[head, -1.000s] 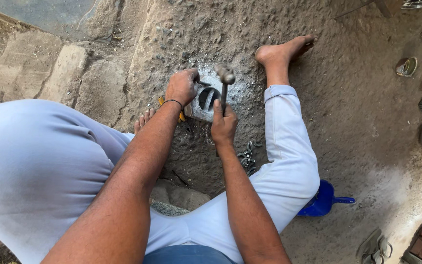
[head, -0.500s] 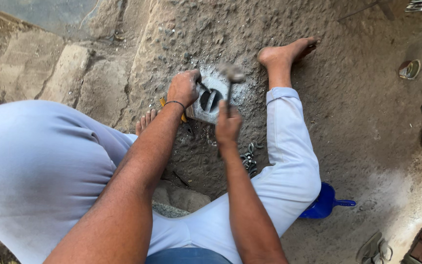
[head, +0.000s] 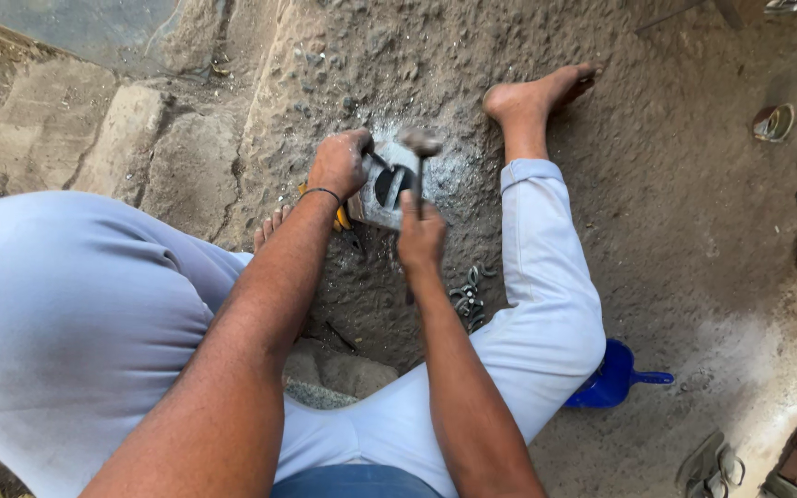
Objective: The person sits on the ground and uses a hammer and pliers to shape small metal rings on a metal block. They repeatedly pick up rings, position them on the block, and strike them with a hammer to form them.
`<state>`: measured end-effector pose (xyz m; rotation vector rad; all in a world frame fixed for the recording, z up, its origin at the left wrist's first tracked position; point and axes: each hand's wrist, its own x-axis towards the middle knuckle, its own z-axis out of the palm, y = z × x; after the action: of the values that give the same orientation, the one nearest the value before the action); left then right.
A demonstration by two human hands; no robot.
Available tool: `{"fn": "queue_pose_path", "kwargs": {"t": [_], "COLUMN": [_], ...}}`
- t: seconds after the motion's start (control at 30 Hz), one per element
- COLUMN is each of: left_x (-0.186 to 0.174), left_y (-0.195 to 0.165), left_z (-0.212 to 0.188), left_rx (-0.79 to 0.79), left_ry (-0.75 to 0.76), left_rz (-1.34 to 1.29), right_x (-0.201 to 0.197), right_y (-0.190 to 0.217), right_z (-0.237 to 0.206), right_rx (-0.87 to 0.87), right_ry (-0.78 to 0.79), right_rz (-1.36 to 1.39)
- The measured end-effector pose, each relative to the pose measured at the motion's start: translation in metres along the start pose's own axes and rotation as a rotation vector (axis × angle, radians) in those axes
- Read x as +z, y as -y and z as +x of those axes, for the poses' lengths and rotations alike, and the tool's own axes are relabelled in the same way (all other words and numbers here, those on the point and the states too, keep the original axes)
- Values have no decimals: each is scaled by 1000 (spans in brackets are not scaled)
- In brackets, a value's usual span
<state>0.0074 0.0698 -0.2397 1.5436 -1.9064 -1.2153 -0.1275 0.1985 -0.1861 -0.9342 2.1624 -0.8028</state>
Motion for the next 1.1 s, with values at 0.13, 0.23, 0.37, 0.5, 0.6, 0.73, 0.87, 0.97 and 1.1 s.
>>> {"fn": "queue_pose_path", "kwargs": {"t": [0.13, 0.23, 0.37, 0.5, 0.6, 0.73, 0.87, 0.97, 1.1], "left_x": [10, 13, 11, 6, 5, 3, -4, -10, -11], "left_y": [10, 14, 11, 6, 5, 3, -1, -6, -11], "left_z": [-3, -2, 2, -1, -2, -2, -3, -5, -3], "left_rx": [24, 29, 1, -26, -7, 19, -22, -12, 73], "left_ry": [-38, -18, 22, 57, 16, -4, 32, 41, 49], "left_rz": [20, 20, 14, 9, 17, 26, -31, -20, 63], "right_x": [-19, -4, 20, 3, -19, -14, 12, 17, 17], "right_y": [5, -7, -17, -4, 10, 11, -9, -27, -30], "right_z": [-5, -9, -2, 1, -3, -7, -1, 1, 3], "right_rx": [-205, -297, 12, 175, -38, -254, 215, 132, -15], "right_ry": [-36, -32, 92, 48, -61, -101, 205, 177, 102], "right_rz": [392, 278, -218, -199, -9, 204, -380, -381, -335]}}
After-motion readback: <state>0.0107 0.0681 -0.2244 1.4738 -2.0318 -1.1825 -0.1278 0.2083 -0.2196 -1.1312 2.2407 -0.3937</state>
